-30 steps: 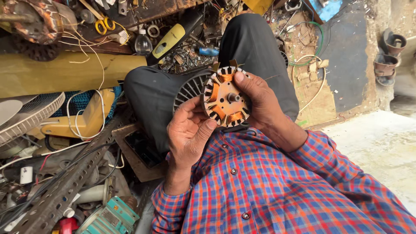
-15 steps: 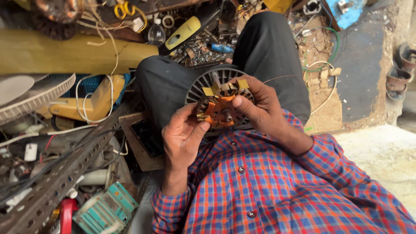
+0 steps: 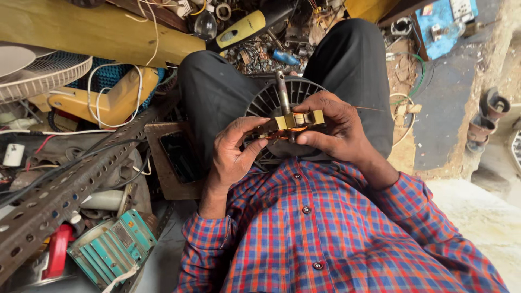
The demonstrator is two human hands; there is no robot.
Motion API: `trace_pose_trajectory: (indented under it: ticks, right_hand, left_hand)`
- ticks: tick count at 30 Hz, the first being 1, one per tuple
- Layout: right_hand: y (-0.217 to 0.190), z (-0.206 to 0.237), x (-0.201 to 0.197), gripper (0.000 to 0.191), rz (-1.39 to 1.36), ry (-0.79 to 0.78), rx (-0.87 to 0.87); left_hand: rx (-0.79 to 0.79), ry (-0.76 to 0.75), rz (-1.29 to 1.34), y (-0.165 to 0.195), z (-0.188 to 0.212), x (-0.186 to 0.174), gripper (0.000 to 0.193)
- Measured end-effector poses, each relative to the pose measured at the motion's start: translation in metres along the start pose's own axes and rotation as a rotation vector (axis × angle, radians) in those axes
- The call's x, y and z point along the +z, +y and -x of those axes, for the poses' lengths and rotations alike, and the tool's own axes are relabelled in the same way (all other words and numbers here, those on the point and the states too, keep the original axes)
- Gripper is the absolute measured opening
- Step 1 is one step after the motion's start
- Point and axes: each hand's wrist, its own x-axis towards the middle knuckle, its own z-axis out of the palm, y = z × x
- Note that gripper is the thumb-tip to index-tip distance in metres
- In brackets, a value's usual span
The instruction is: The person sits on the floor and winds copper wire around the slots of a motor stator using a hand-held winding tool. They repeatedly rotate the stator and pull the wire to form coils, occasionally pausing to adjust the wire or inspect the winding.
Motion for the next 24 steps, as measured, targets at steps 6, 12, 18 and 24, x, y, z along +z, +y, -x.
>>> trace_pose_trajectory:
  ticks: [6, 12, 18, 24]
  right_hand:
    - [0.008, -0.006, 0.002, 0.036, 0.040, 0.060, 0.047]
    - [0.008, -0.008, -0.003, 0.033, -0.054, 0.007, 0.083]
    - [-0.012, -0.028, -0.022, 0.034, -0.094, -0.167, 0.112]
    - [-0.023, -0.058, -0.061, 0.028, 0.287, -0.414, -0.036]
  left_hand:
    - [-0.037, 0.012, 0.043, 0.010, -0.007, 0.000, 0.041]
    - [0.131, 0.086, -0.182, 0.042, -0.022, -0.002, 0.042]
    - [0.327, -0.060, -0.509, 0.062, -0.047, 0.003, 0.025]
    - [0.300, -0.083, -0.483, 0.058, -0.055, 0.015, 0.019]
